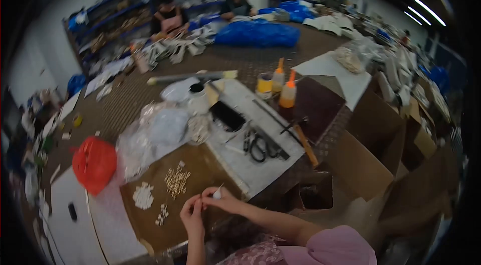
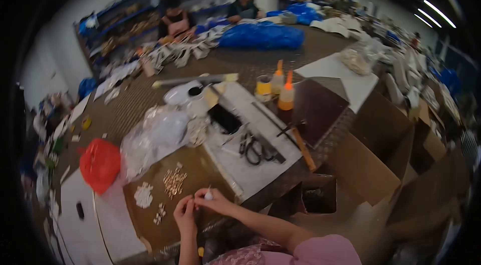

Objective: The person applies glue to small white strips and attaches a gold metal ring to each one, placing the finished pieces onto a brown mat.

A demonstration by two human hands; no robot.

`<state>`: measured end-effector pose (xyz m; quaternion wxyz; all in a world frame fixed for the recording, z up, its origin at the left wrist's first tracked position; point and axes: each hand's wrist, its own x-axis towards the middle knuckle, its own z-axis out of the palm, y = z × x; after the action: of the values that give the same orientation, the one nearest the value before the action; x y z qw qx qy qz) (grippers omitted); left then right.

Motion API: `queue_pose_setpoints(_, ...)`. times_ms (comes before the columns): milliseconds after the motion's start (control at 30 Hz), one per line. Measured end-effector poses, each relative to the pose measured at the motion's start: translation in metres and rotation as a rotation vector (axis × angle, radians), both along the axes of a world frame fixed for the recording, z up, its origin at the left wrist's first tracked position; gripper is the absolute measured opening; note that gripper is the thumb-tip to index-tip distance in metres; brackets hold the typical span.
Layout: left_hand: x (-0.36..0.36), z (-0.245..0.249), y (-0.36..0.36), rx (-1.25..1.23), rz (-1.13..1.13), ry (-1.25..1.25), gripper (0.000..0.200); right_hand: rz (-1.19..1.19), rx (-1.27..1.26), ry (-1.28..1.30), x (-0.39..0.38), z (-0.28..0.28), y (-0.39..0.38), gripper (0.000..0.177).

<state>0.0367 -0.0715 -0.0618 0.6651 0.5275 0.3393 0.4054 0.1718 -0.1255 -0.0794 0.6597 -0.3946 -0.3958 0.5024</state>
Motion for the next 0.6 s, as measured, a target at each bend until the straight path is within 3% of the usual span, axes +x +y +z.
queue_pose_setpoints(100,-0.007,0.003,0.000,0.017,0.025,-0.003,0.013,-0.017,-0.073,-0.033,-0.004,-0.003,0.005,0.008)
queue_pose_setpoints(133,-0.013,0.003,0.000,0.075,0.065,0.032,0.012,-0.039,-0.108,-0.068,-0.009,-0.002,0.007,0.007)
queue_pose_setpoints(167,-0.024,0.008,0.002,0.142,0.085,0.069,0.011,-0.066,-0.089,-0.274,-0.009,-0.003,0.008,0.006)
queue_pose_setpoints(200,-0.040,0.010,0.005,0.287,0.199,0.189,0.011,-0.055,-0.099,-0.259,-0.008,-0.008,0.010,0.011)
queue_pose_setpoints(267,-0.062,0.015,0.011,0.579,0.352,0.433,0.010,-0.069,-0.108,-0.057,-0.012,0.000,0.012,0.011)
queue_pose_setpoints(367,-0.100,-0.003,0.029,0.695,0.534,0.629,0.009,-0.091,-0.044,0.119,-0.003,-0.012,0.015,0.007)
queue_pose_setpoints(467,-0.114,-0.009,0.048,0.794,0.589,0.777,0.015,-0.099,-0.045,0.180,-0.002,-0.010,0.016,0.007)
queue_pose_setpoints(600,-0.095,-0.007,0.060,0.809,0.435,0.737,0.030,-0.159,-0.025,0.310,-0.004,-0.010,0.013,0.008)
